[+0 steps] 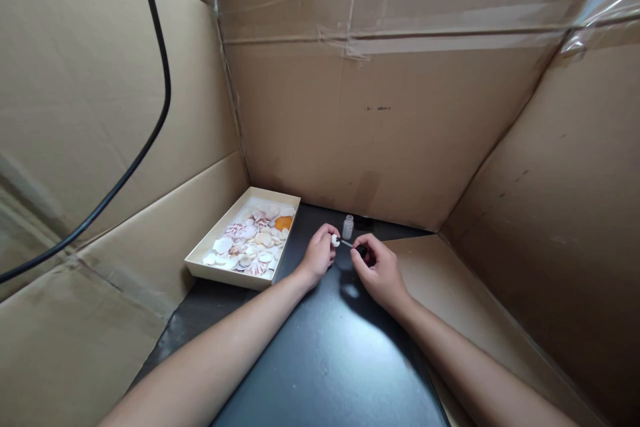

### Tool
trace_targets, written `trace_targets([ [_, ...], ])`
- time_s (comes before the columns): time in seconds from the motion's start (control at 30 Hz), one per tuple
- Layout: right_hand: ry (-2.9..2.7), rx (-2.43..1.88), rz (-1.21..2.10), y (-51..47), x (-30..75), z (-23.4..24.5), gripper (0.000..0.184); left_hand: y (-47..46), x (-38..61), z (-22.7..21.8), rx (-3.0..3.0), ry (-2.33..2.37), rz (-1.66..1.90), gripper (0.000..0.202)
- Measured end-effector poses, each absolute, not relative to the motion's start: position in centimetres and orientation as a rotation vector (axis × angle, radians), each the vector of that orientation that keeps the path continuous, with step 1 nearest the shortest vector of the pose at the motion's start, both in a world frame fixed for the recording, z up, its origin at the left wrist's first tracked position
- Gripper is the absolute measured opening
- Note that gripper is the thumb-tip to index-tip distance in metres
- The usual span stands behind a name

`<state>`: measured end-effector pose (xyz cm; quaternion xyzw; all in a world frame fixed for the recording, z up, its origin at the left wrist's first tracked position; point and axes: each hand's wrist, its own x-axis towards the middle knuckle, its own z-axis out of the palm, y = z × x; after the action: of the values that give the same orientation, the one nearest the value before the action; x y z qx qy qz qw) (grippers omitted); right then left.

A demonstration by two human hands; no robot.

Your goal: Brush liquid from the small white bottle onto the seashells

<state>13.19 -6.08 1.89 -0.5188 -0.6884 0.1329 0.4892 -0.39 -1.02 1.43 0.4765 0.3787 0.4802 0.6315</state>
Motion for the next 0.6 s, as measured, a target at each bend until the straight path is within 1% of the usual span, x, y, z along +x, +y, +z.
trace_targets([
  [0.37,-1.657,-1.241,0.277,-6.24,13.11,2.10,0.006,-1.11,-0.41,1.50,1.095,0.865,1.093,0.005],
  [0.5,-1.726,-1.191,0.316,-6.24,12.99,1.86,0.008,-0.99,-0.36,1.35,1.100,0.872,1.131,0.004],
  [0.6,-1.723,-1.236,0.288,-6.19,12.96,1.80,0.006,-0.92,-0.36,1.27,1.112,0.869,1.131,0.005],
])
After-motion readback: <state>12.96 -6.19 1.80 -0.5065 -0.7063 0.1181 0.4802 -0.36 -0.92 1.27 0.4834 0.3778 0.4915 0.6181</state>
